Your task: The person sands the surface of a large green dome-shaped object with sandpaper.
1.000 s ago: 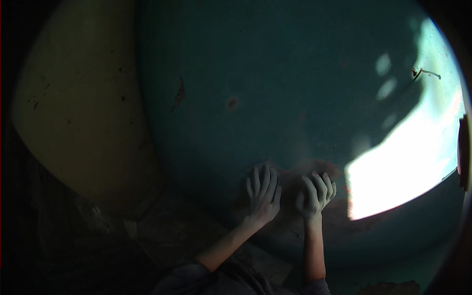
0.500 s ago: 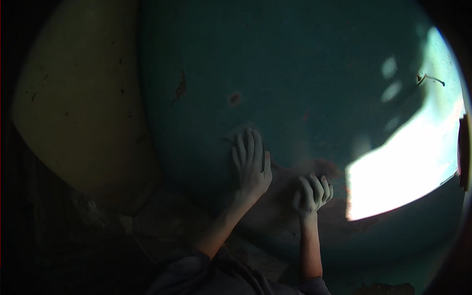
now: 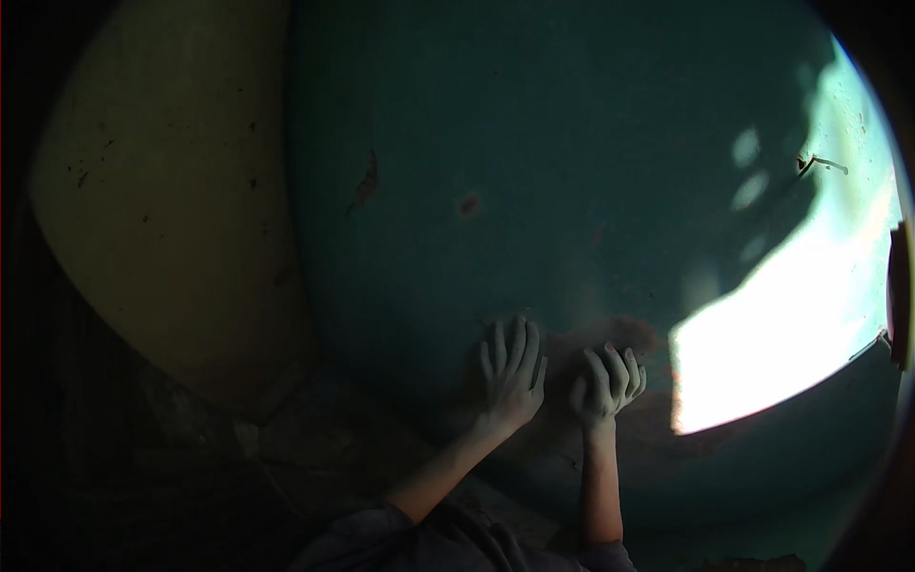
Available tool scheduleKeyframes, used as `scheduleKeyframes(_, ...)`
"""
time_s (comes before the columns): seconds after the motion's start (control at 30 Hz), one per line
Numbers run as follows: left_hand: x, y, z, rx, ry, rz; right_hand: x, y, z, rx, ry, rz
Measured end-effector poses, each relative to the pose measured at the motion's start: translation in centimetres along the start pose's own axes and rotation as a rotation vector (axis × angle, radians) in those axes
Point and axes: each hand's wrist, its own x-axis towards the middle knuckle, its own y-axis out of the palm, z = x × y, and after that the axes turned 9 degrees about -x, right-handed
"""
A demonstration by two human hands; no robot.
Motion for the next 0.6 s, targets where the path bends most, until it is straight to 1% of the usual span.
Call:
scheduleKeyframes(0.03, 0.8, -0.6, 0.0, 0.001, 0.006, -0.007, -0.1, 0.2, -0.1, -0.004, -0.005, -0.004)
scheduleKeyframes(0.1, 3.5, -3.4, -0.1, 0.049, -0.058, -0.058, 0.1, 0.4, -0.1, -0.013, -0.009, -0.006)
scheduleKeyframes(0.13, 5.9, -5.4, -0.1, 0.026, -0.062, -0.134, 0.3, 0.3, 0.0, 0.003, -0.003, 0.003)
scheduleKeyframes(0.17, 6.2, -5.7, 0.1, 0.021, -0.068, -0.123, 0.2, -0.2, 0.0, 0.019, 0.001, 0.017)
scheduleKeyframes(0.23, 6.7, -6.1, 0.2, -0.033, -0.014, -0.164, 0.0, -0.6, 0.0, 0.016, 0.004, 0.033)
scheduleKeyframes(0.27, 5.0, -4.6, 0.5, -0.016, -0.048, -0.126, 0.2, -0.3, 0.2, 0.016, 0.016, 0.031)
scheduleKeyframes(0.3, 3.0, -3.2, 0.3, -0.012, -0.039, -0.131, 0.4, -0.2, 0.5, 0.016, 0.02, 0.02)
scheduleKeyframes(0.33, 0.8, -1.7, 0.1, 0.048, -0.044, -0.065, 0.5, -0.4, 0.8, 0.02, 0.04, 0.031)
scheduleKeyframes(0.37, 0.2, -1.7, -0.5, 0.107, -0.051, -0.003, 0.6, -0.4, 0.8, 0.026, 0.057, 0.039)
scheduleKeyframes(0.4, 0.6, -1.8, -0.1, 0.082, -0.06, 0.052, 0.7, -0.3, 0.9, 0.025, 0.054, 0.038)
scheduleKeyframes(0.43, 2.3, -3.2, -0.2, 0.078, -0.065, 0.052, 0.7, -0.3, 1.0, 0.023, 0.06, 0.044)
scheduleKeyframes(0.5, 5.9, -5.9, -0.1, 0.108, -0.011, -0.159, 0.6, -0.7, 1.2, 0.023, 0.067, 0.054)
scheduleKeyframes(0.57, 5.6, -4.7, 0.1, 0.116, 0.011, -0.203, 0.8, -0.9, 1.1, 0.037, 0.086, 0.077)
scheduleKeyframes(0.6, 4.1, -3.7, -0.1, 0.074, 0.016, -0.17, 1.1, -0.7, 1.2, 0.038, 0.087, 0.067)
